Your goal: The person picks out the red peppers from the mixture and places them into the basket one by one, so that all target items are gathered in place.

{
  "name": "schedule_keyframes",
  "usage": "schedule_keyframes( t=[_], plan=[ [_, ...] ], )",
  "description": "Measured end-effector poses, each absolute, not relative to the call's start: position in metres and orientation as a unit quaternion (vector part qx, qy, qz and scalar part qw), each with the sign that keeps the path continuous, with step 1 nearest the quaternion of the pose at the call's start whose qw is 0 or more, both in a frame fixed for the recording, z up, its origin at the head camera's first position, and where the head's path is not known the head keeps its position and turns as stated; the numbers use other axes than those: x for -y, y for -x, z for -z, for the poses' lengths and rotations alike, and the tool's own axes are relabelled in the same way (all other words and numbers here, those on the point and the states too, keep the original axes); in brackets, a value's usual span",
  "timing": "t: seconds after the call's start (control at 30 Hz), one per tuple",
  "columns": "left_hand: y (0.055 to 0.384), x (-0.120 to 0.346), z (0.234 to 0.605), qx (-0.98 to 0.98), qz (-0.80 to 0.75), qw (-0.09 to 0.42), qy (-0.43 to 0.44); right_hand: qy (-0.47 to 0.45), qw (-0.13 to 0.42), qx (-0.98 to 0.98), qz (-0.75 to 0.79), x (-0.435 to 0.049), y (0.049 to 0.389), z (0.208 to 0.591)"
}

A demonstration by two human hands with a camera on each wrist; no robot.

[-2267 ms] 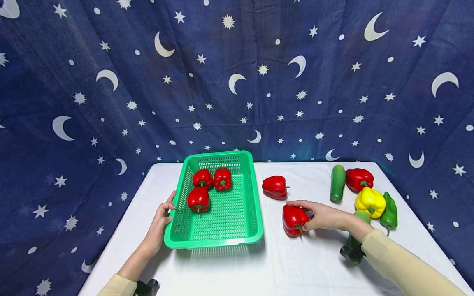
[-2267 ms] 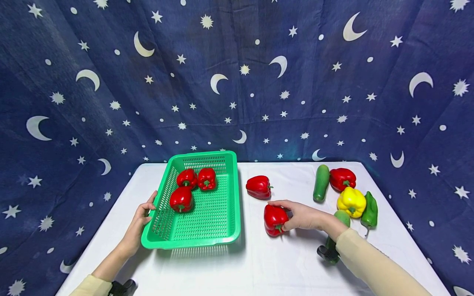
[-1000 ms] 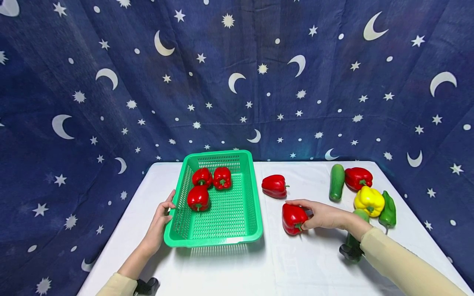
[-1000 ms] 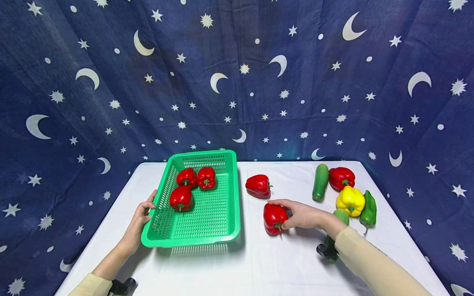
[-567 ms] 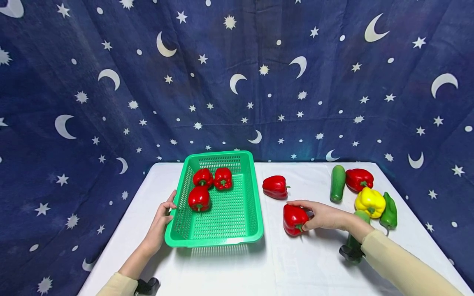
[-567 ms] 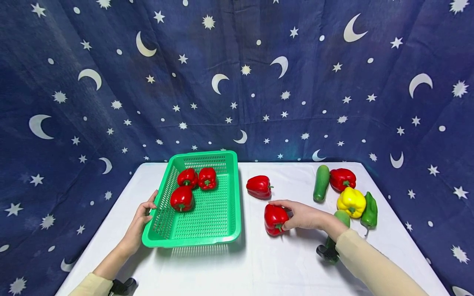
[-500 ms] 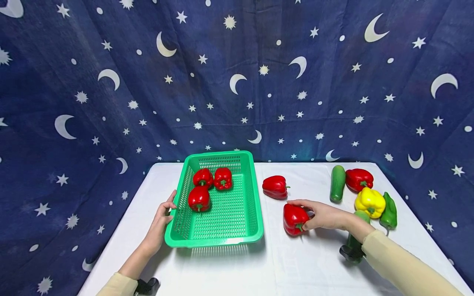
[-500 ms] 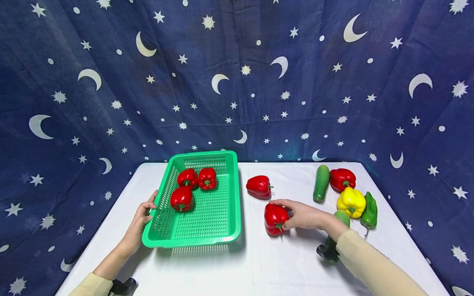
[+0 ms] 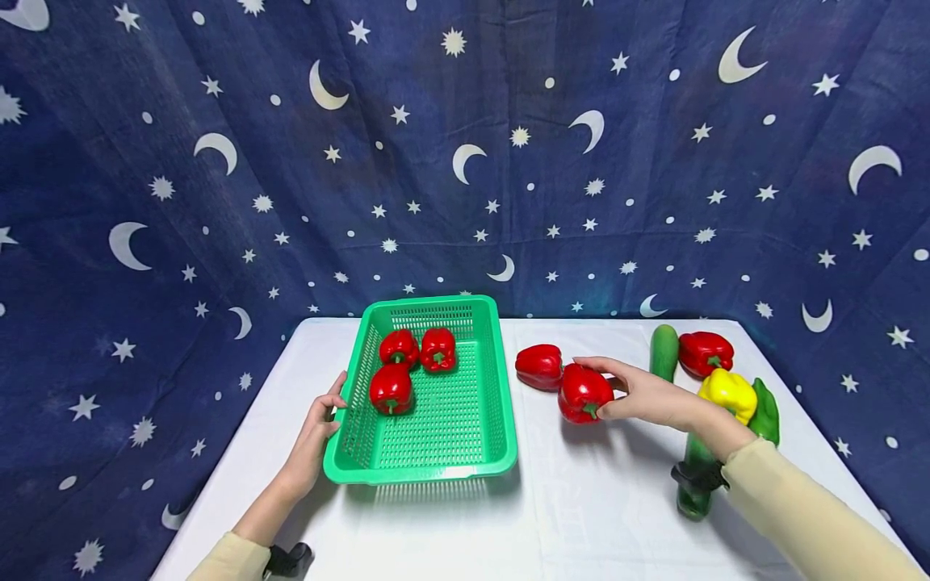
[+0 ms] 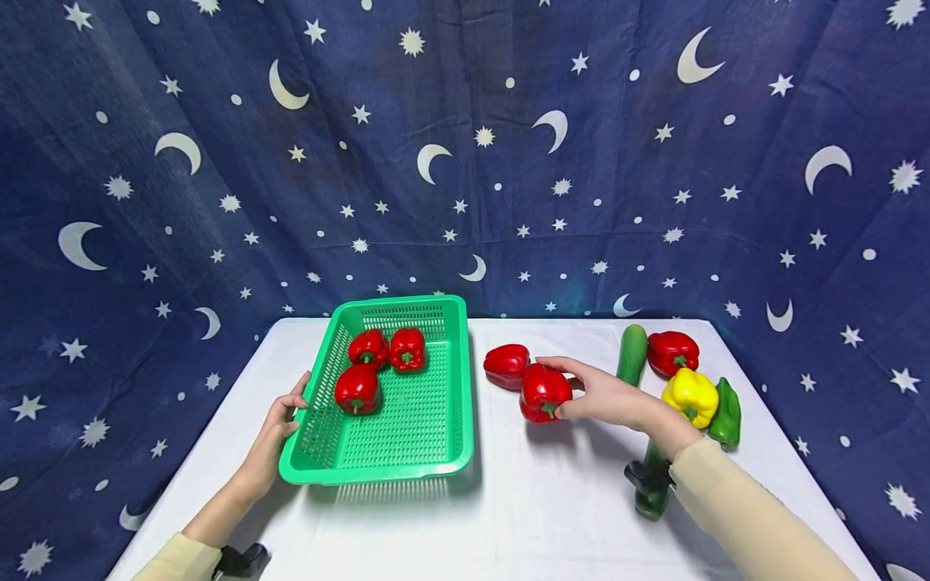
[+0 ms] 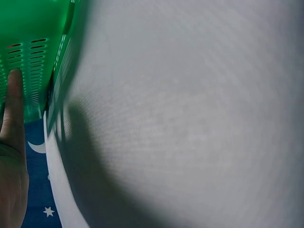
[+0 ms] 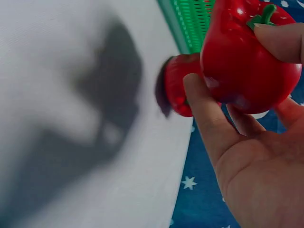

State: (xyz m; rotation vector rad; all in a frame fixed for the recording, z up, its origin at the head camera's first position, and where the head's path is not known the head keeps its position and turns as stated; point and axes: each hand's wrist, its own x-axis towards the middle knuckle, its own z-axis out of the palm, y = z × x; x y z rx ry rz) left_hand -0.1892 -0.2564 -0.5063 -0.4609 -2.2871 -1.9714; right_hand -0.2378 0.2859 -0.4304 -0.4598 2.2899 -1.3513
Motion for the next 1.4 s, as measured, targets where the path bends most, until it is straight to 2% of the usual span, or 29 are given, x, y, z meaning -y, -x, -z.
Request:
schedule_keyframes(
  t=[0.63, 1.4],
  plan=[
    [0.189, 0.256, 0.505, 0.755, 0.638, 0.045, 0.148, 0.219, 0.192, -0.794, 0.533, -0.249, 0.262, 0.391],
    [0.189, 0.257, 0.505, 0.751, 0.642, 0.041, 0.148, 0.254, 0.212, -0.785, 0.524, -0.168, 0.284, 0.360]
  ],
)
